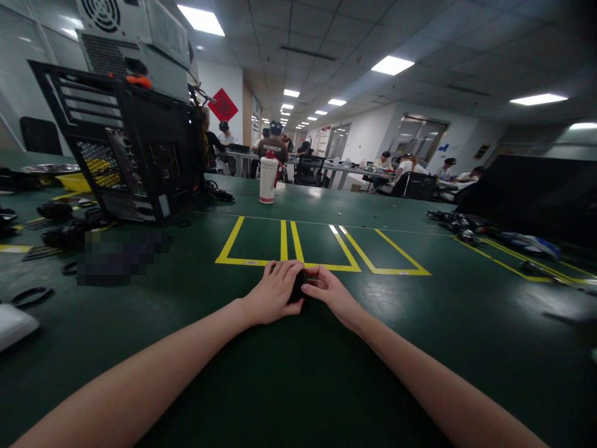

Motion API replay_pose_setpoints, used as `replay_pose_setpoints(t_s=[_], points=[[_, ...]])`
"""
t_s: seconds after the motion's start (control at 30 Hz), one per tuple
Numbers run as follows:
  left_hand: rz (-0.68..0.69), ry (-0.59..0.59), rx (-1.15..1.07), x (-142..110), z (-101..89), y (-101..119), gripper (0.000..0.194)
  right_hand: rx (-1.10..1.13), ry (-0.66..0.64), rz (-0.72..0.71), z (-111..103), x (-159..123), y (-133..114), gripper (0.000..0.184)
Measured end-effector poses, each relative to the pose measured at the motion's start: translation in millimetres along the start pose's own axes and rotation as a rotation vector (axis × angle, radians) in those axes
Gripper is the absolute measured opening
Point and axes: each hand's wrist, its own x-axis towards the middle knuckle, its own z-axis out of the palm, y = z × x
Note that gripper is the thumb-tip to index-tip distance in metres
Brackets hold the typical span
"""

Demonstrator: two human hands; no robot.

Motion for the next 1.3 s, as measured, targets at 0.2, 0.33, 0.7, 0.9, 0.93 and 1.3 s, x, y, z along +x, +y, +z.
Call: replay_pose_setpoints(t_s=[0.2, 0.33, 0.7, 0.9, 0.93, 1.3], points=[[0.005, 0.003, -0.007, 0.6, -0.2, 0.3, 0.057, -0.029, 0.015, -0.063, 3.9, -2.3, -0.4, 0.027], [0.002, 0.012, -0.004, 0.6, 1.2, -0.5, 0.056, -0.048, 0.06, -0.066, 4.2, -0.3, 1.4, 0.02], [0.006, 0.003, 0.005, 0.1, 0.5, 0.5, 0.056, 0.003, -0.015, -0.042, 1.3, -2.0, 0.1, 0.031], [-0.001, 0.004, 0.005, 0.4, -0.5, 1.1, 0.056, -0.06, 0.049, -0.065, 2.3, -2.2, -0.7, 0.022], [-0.001, 0.003, 0.002, 0.3, -0.6, 1.0, 0.056, -0.075, 0.062, -0.047, 1.5, -1.6, -0.7, 0.025], [-0.008, -0.006, -0.013, 0.4, 0.4, 0.1, 0.058, -0.092, -0.081, 0.001, -5.7, 0.0, -9.9, 0.033]])
